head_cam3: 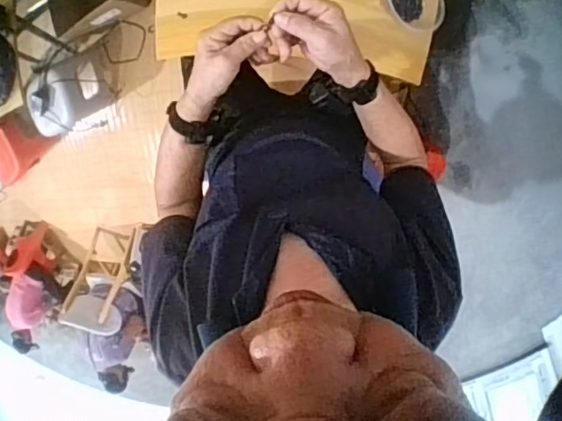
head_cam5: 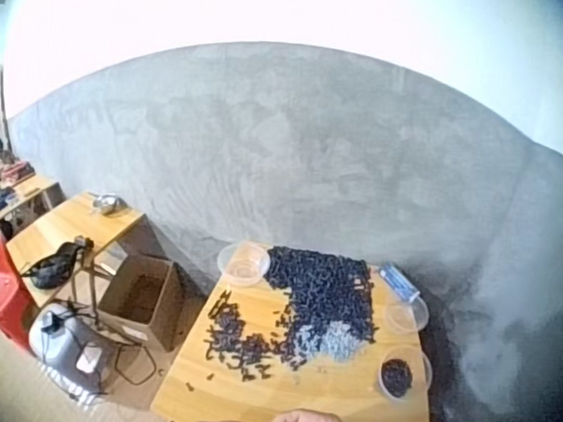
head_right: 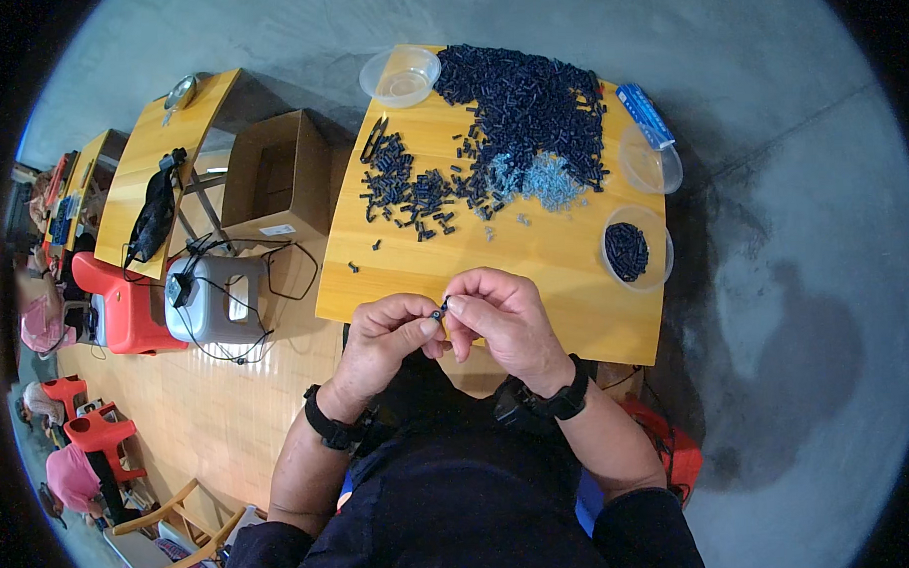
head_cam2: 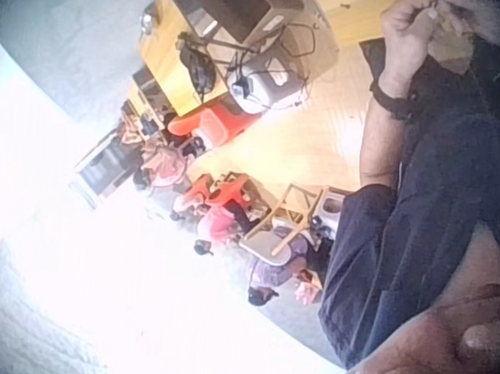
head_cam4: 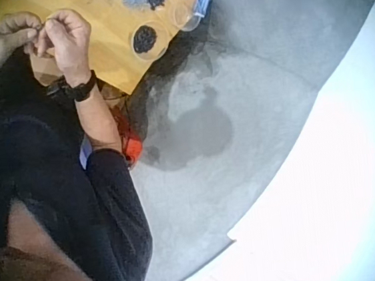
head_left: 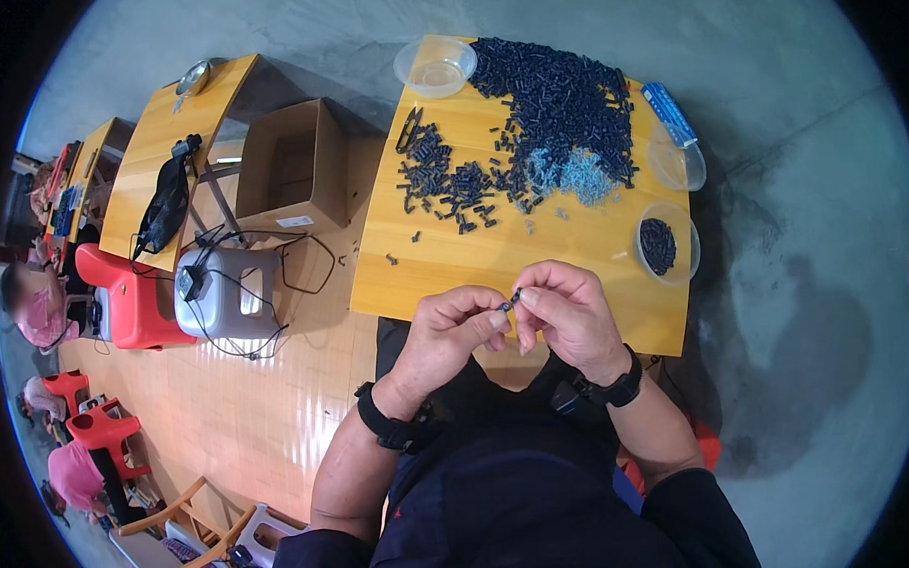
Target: Assembling small plastic components at a workshop table.
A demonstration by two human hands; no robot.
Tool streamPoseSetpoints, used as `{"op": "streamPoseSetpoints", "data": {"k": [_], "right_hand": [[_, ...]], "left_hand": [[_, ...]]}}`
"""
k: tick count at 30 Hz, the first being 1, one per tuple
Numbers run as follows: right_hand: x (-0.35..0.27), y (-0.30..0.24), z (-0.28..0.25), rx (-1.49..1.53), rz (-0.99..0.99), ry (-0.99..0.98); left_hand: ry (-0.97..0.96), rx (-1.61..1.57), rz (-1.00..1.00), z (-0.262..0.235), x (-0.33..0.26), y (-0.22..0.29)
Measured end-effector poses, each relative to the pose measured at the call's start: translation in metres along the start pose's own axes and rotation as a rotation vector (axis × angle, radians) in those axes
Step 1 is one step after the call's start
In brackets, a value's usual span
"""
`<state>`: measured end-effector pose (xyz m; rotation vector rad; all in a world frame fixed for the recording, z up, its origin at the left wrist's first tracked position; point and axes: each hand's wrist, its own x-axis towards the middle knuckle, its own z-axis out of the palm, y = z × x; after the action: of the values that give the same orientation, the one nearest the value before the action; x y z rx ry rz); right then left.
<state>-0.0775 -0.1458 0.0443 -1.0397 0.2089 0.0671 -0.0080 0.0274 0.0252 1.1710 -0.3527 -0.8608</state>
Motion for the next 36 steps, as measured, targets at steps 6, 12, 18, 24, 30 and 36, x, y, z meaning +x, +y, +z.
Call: {"op": "streamPoseSetpoints", "data": {"k": [6,12,18,24,30,36], "right_hand": [[-0.0009,-0.0006,0.0051,-0.019,-0.003,-0.013],[0.0018,0.0024,0.0014,-0.021,-0.017,-0.029],[0.0021,-0.0014,0.0048,-0.016,0.011,-0.036],[0.0055,0.0016,0.0015,-0.063,0.011,-0.029],[0.0064,-0.0001,0.0040,-0.042,0.008,-0.028],[0.0077,0.0006,0.0055,0.004,0.007,-0.020]], "left_hand": [[0.001,-0.005,0.016,-0.0005,-0.0028,0.0004],[-0.016,-0.018,0.001,-0.0025,-0.0023,0.0014],[-0.017,-0.017,-0.004,-0.0036,-0.0014,0.0013],[0.016,-0.031,-0.025,-0.0031,-0.0003,0.0007],[0.021,-0.028,-0.026,-0.0030,0.0019,0.0034],[0.022,-0.044,-0.025,-0.0040,0.0017,0.0030]]}}
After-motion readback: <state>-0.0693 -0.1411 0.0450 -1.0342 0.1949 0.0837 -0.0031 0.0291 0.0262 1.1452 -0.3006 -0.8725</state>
